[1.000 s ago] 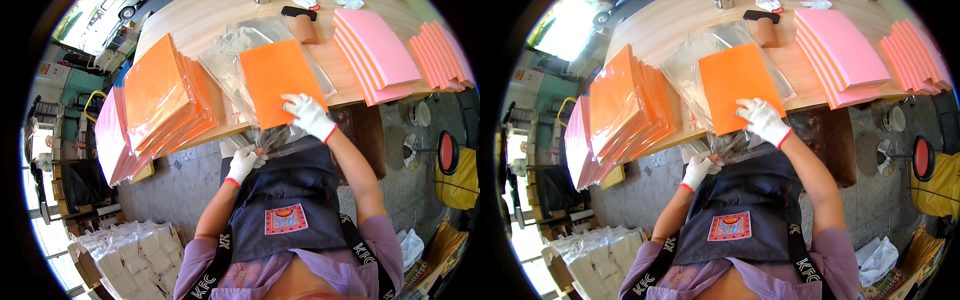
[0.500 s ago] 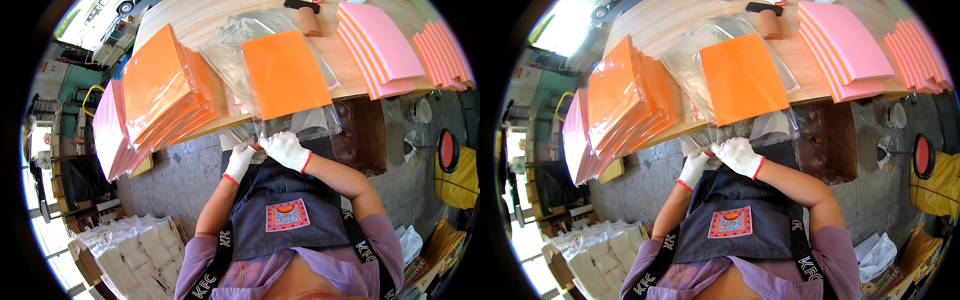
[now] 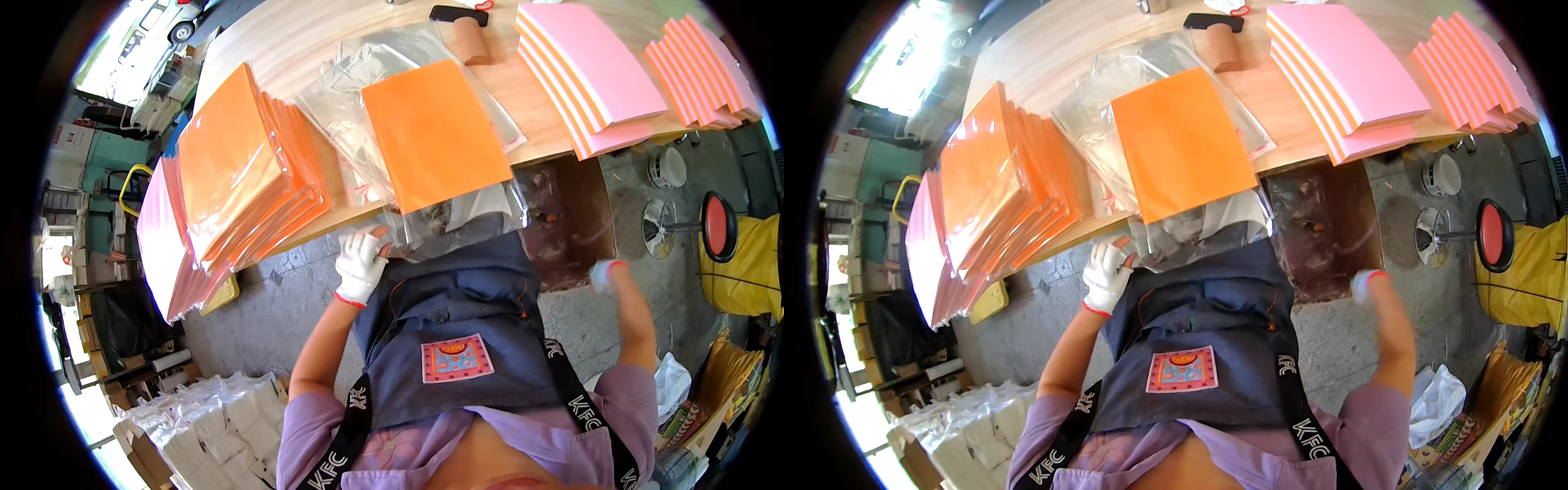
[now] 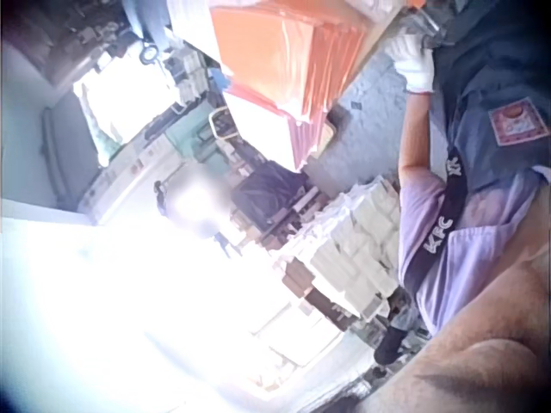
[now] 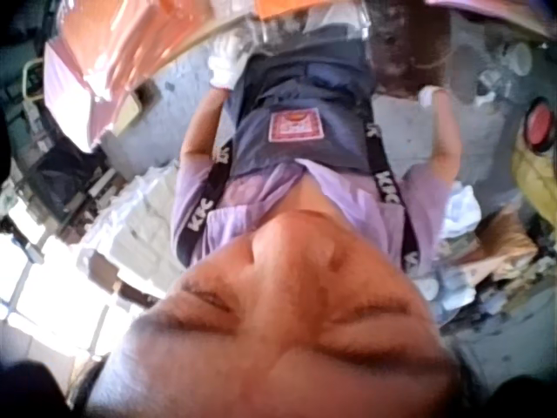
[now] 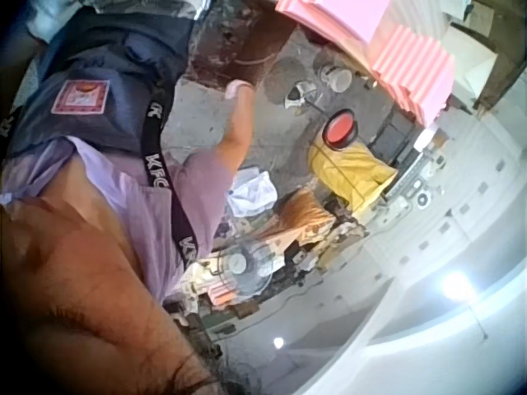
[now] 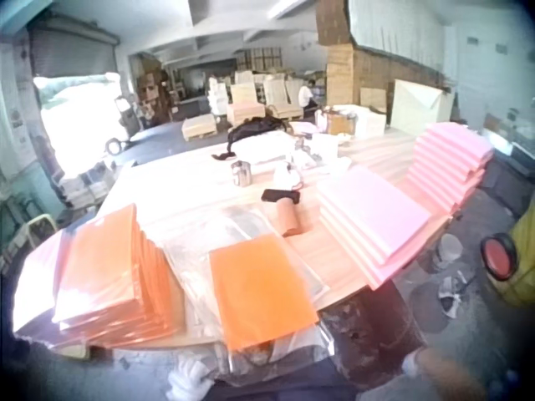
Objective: The person repeatedly picks up pink and orange rectangular sheets from a stack on a table and places them into clear plastic bags. The person wears white gloves and a KFC-branded apron while performing this repetitive packing task in a workshop environment.
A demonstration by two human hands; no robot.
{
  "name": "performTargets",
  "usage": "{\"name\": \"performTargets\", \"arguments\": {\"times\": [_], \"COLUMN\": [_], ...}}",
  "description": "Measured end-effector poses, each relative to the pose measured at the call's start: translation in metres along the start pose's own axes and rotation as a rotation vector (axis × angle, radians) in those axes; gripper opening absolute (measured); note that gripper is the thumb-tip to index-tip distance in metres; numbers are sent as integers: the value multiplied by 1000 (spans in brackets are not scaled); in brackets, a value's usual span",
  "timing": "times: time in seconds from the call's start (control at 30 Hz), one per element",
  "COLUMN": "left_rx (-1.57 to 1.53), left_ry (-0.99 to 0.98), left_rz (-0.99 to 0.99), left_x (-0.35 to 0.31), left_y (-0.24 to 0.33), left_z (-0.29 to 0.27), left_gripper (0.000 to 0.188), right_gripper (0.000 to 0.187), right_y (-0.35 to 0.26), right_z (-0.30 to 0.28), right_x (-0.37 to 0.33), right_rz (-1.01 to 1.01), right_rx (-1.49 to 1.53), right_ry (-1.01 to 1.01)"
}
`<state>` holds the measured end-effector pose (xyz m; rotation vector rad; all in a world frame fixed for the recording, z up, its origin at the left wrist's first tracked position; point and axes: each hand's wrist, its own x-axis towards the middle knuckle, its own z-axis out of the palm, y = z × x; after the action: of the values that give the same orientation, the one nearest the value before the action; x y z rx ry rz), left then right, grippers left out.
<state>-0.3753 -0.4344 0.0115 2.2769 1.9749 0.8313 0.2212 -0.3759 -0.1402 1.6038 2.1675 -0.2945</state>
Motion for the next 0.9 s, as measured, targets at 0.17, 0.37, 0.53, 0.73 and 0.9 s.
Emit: {"name": "performTargets", "arguments": {"times": [0.17,0.37,0.53,0.73,0.9], "left_rx": [164,36,42,-382,-1296], "left_ry": [150,-72,-34,62,456], "left_rz": [500,700,576,91,-826], "left_x": [41,64,43,-3,-9], "left_y": [4,15,9,15,34], "left_z": [3,-10,-12,7,61], "left_gripper": [42,46,31,17,17], "right_gripper": [42,42,27,12,26], "right_y": [-140,-198,-201,-219,-270], "right_z": [-173,-229,-225,-187,-200], "right_x": [25,80,83,47,41], "right_rz": [17,-824,-1023,-601,33], "right_rx": [331,187,358,868,1524], "right_ry": [246,1322,1184,977,808]}}
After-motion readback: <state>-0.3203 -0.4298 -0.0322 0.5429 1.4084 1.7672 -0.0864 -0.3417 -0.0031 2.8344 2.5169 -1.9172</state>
